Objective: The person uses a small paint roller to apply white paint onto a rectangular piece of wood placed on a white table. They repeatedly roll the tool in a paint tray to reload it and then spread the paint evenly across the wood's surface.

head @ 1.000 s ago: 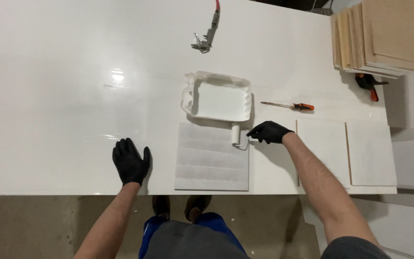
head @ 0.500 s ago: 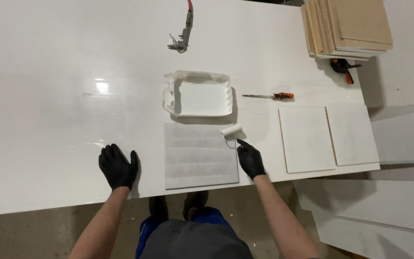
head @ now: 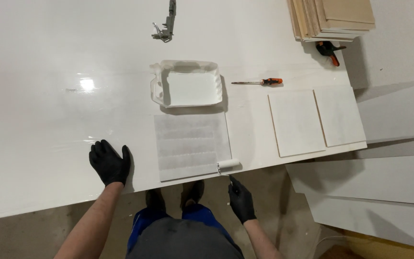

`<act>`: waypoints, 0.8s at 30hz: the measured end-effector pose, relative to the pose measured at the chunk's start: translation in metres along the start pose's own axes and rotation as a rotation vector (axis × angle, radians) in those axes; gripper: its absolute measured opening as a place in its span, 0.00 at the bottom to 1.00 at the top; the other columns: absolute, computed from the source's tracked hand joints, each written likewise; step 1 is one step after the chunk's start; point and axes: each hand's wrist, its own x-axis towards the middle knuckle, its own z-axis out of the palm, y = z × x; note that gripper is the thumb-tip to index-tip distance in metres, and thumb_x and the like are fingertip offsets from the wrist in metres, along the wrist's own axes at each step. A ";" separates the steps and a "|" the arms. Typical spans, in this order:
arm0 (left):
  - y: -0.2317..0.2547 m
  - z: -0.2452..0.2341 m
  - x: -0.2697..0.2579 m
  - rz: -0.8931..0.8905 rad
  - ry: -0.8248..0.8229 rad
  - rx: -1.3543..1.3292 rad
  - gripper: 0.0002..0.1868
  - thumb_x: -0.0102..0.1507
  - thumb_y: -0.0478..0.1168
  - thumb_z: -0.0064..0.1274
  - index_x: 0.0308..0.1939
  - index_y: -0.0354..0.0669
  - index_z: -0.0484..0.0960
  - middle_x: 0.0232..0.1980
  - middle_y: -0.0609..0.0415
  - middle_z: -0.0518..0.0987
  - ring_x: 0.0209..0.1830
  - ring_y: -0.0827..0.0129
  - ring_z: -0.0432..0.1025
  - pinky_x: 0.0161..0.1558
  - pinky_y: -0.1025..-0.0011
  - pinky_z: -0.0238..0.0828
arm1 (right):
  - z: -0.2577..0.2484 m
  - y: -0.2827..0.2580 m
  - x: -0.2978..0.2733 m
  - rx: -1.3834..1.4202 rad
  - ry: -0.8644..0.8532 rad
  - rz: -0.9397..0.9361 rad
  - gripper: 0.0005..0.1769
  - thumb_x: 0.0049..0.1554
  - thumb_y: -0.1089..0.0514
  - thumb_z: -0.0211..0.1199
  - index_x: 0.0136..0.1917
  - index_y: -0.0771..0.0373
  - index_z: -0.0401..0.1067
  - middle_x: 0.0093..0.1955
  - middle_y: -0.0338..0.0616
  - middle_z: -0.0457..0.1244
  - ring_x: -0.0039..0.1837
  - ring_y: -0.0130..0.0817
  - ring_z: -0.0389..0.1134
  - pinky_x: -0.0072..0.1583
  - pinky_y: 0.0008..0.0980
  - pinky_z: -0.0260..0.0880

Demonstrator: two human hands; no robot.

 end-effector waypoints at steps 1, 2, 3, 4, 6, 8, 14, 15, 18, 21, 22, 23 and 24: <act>0.000 0.001 -0.002 -0.003 0.000 -0.001 0.41 0.69 0.59 0.43 0.72 0.23 0.68 0.73 0.28 0.68 0.76 0.39 0.58 0.75 0.49 0.45 | 0.001 -0.003 0.006 -0.003 0.000 -0.001 0.25 0.62 0.50 0.54 0.72 0.42 0.68 0.68 0.37 0.66 0.58 0.32 0.71 0.43 0.36 0.84; 0.000 0.002 -0.002 -0.001 0.012 -0.009 0.41 0.69 0.59 0.43 0.73 0.23 0.68 0.73 0.28 0.68 0.75 0.38 0.57 0.75 0.48 0.45 | 0.004 -0.006 0.014 -0.005 0.021 -0.051 0.25 0.62 0.49 0.54 0.72 0.43 0.69 0.63 0.39 0.69 0.55 0.31 0.71 0.41 0.33 0.81; 0.000 0.004 -0.001 0.001 0.024 -0.017 0.41 0.69 0.59 0.43 0.73 0.23 0.68 0.73 0.28 0.68 0.75 0.38 0.57 0.75 0.48 0.44 | 0.006 -0.009 0.022 -0.007 0.043 -0.101 0.25 0.62 0.48 0.55 0.72 0.43 0.69 0.58 0.41 0.71 0.51 0.29 0.72 0.38 0.31 0.77; 0.000 0.004 -0.001 -0.005 0.030 -0.013 0.41 0.69 0.59 0.43 0.73 0.23 0.68 0.73 0.28 0.68 0.75 0.38 0.57 0.75 0.48 0.44 | 0.010 -0.016 0.049 -0.007 0.037 -0.107 0.25 0.62 0.48 0.55 0.72 0.43 0.69 0.58 0.41 0.71 0.51 0.29 0.72 0.38 0.31 0.77; -0.001 0.005 -0.001 -0.078 -0.105 -0.027 0.44 0.72 0.66 0.38 0.77 0.29 0.63 0.76 0.31 0.64 0.81 0.46 0.52 0.79 0.50 0.36 | 0.020 -0.030 0.102 0.108 0.030 -0.156 0.21 0.64 0.52 0.61 0.70 0.46 0.72 0.45 0.49 0.71 0.38 0.34 0.70 0.37 0.32 0.75; -0.004 0.008 -0.002 -0.086 -0.118 -0.020 0.45 0.72 0.66 0.37 0.78 0.30 0.62 0.78 0.32 0.63 0.82 0.47 0.51 0.79 0.51 0.33 | 0.024 -0.066 0.138 0.097 0.026 -0.193 0.20 0.63 0.52 0.61 0.68 0.45 0.73 0.41 0.47 0.70 0.34 0.34 0.69 0.33 0.30 0.72; -0.004 0.009 -0.004 -0.090 -0.156 -0.039 0.45 0.73 0.67 0.33 0.80 0.32 0.59 0.81 0.34 0.59 0.83 0.49 0.48 0.80 0.52 0.28 | 0.035 -0.073 0.153 0.269 0.005 -0.167 0.19 0.62 0.56 0.61 0.67 0.47 0.73 0.34 0.46 0.68 0.25 0.35 0.66 0.25 0.27 0.64; -0.004 0.009 -0.002 -0.090 -0.148 -0.035 0.45 0.72 0.67 0.33 0.79 0.32 0.60 0.80 0.34 0.60 0.83 0.49 0.49 0.80 0.52 0.30 | 0.039 -0.059 0.144 0.331 0.004 -0.130 0.20 0.62 0.58 0.61 0.68 0.50 0.73 0.33 0.48 0.66 0.25 0.36 0.65 0.24 0.26 0.62; -0.003 0.010 -0.003 -0.091 -0.150 -0.029 0.45 0.73 0.67 0.33 0.79 0.31 0.60 0.80 0.33 0.60 0.83 0.49 0.48 0.80 0.51 0.29 | 0.026 -0.026 0.032 0.301 0.020 -0.052 0.21 0.62 0.57 0.62 0.68 0.51 0.73 0.36 0.54 0.68 0.27 0.40 0.66 0.28 0.32 0.65; -0.002 0.006 -0.001 -0.107 -0.175 -0.051 0.46 0.72 0.68 0.31 0.80 0.31 0.59 0.81 0.33 0.59 0.84 0.49 0.47 0.81 0.52 0.27 | 0.024 0.020 -0.007 0.253 -0.028 0.005 0.24 0.62 0.54 0.63 0.71 0.54 0.72 0.46 0.59 0.71 0.40 0.40 0.70 0.40 0.38 0.76; -0.003 0.007 -0.002 -0.109 -0.175 -0.052 0.46 0.72 0.68 0.31 0.80 0.31 0.59 0.81 0.33 0.59 0.84 0.49 0.47 0.81 0.52 0.27 | 0.027 0.011 0.008 0.251 -0.028 0.005 0.24 0.62 0.54 0.63 0.71 0.54 0.72 0.46 0.59 0.71 0.40 0.40 0.70 0.40 0.38 0.76; -0.003 0.008 -0.003 -0.107 -0.174 -0.054 0.46 0.72 0.68 0.31 0.80 0.32 0.59 0.81 0.34 0.59 0.84 0.50 0.47 0.81 0.52 0.27 | 0.030 0.003 0.022 0.226 -0.009 -0.034 0.23 0.62 0.54 0.62 0.70 0.52 0.72 0.43 0.56 0.71 0.35 0.39 0.70 0.35 0.35 0.74; -0.004 0.008 -0.001 -0.106 -0.167 -0.055 0.46 0.72 0.68 0.31 0.80 0.32 0.59 0.81 0.34 0.59 0.84 0.50 0.47 0.81 0.53 0.27 | 0.034 -0.008 0.038 0.203 0.007 -0.077 0.22 0.62 0.54 0.62 0.70 0.50 0.72 0.40 0.53 0.70 0.30 0.38 0.69 0.30 0.32 0.72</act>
